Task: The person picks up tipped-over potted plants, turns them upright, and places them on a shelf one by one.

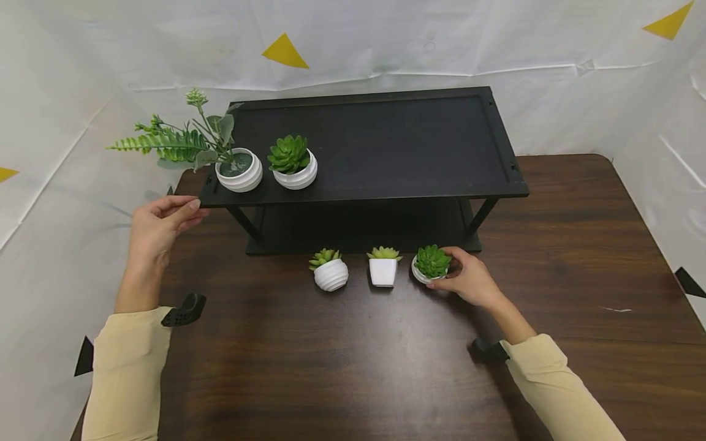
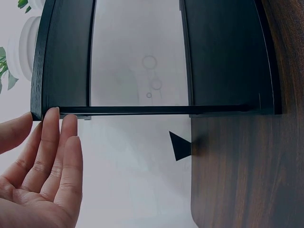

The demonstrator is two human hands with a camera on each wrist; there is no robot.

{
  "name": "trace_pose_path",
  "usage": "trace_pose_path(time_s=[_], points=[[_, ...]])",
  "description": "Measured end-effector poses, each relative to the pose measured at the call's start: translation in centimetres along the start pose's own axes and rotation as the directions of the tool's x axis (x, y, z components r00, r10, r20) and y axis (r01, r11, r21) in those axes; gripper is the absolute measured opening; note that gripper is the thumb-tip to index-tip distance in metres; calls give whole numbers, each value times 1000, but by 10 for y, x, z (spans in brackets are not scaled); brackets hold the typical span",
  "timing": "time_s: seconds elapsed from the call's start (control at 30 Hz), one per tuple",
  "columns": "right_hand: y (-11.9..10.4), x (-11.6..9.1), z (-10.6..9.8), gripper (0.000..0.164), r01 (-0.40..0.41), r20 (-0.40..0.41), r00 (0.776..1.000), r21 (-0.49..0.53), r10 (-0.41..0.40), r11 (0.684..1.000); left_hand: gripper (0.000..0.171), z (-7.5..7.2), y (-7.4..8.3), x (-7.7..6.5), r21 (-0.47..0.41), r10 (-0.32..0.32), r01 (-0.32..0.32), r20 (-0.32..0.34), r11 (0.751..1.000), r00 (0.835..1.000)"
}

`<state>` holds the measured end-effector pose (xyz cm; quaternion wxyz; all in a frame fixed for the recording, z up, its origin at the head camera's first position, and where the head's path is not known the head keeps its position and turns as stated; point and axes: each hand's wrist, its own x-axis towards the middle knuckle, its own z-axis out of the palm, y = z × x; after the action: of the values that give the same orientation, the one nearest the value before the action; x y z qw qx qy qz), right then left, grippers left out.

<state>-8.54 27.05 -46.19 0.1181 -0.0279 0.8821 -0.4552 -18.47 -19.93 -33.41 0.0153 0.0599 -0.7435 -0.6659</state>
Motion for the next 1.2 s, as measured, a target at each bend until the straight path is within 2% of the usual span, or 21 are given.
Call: trace_pose_path(time_s=[0.43, 0.8, 1.2], points=[[-17, -5, -5, 73, -54, -51, 997, -87, 49, 995, 19, 0, 0, 0, -12, 5, -5, 7, 1000, 1000], [-51, -14, -14, 70, -20, -36, 999, -84, 17, 996, 21, 0, 0, 0, -3, 6, -6, 4, 1000, 1000], [-86, -16, -21, 75, -18, -13, 1000, -157, 16, 988, 14, 0, 0, 0, -8, 6, -6, 0, 1000, 1000]])
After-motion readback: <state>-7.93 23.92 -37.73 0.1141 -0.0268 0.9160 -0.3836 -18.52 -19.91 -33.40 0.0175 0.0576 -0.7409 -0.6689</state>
